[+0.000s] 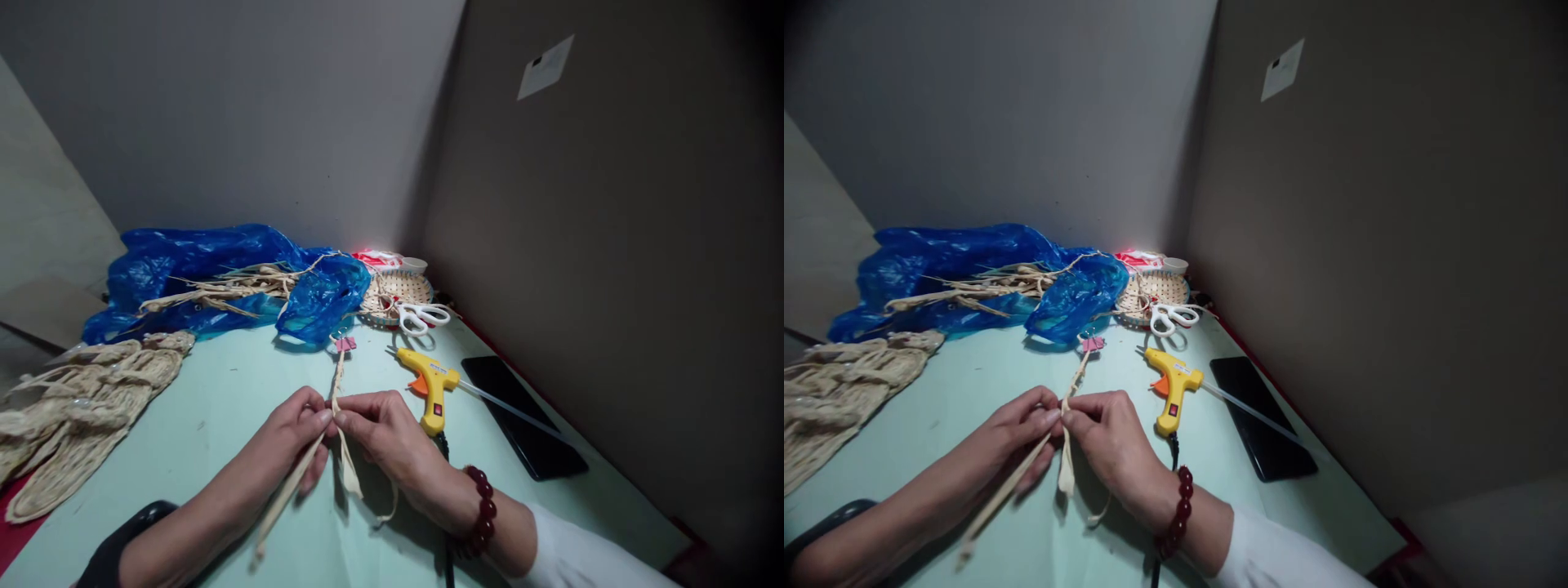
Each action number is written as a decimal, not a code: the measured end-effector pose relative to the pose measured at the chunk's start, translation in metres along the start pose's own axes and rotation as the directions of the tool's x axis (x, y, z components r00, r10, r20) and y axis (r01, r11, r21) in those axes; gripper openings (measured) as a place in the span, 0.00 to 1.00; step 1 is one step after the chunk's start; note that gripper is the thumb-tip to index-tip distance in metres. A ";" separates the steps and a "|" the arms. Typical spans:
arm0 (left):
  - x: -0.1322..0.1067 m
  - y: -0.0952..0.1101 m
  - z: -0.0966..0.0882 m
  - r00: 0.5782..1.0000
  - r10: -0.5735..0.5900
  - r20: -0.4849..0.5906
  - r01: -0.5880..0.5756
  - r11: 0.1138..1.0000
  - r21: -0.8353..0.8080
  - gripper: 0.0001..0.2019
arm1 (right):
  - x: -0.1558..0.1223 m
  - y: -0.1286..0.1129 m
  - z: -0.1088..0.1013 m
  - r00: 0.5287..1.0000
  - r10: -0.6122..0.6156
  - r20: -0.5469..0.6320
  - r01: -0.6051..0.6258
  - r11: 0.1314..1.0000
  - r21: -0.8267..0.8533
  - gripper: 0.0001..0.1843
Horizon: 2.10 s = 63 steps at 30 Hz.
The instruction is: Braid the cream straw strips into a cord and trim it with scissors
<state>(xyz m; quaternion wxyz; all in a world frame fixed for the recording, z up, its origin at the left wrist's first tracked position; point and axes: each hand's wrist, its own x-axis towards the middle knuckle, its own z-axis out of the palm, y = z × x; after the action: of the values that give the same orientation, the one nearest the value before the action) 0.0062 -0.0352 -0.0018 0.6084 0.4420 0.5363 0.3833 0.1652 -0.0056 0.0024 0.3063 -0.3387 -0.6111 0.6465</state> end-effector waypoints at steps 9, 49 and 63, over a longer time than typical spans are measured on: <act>0.000 -0.007 -0.006 0.998 -0.023 -0.067 0.030 0.993 0.115 0.12 | -0.003 0.001 0.000 0.989 -0.149 -0.005 0.114 0.774 -0.623 0.15; -0.023 -0.003 0.000 0.972 0.196 -0.129 -0.086 0.807 0.584 0.17 | 0.002 0.010 0.003 0.990 -0.086 -0.110 0.032 0.906 -0.422 0.08; -0.039 -0.020 0.016 0.949 0.312 0.045 -0.198 0.478 0.856 0.13 | 0.002 0.002 0.005 0.993 0.111 -0.051 -0.111 0.994 -0.010 0.02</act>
<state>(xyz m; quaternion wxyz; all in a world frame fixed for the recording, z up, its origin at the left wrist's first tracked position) 0.0169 -0.0803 -0.0084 0.2175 0.7339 0.6170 0.1826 0.1604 -0.0070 0.0003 0.2830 -0.3903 -0.5875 0.6499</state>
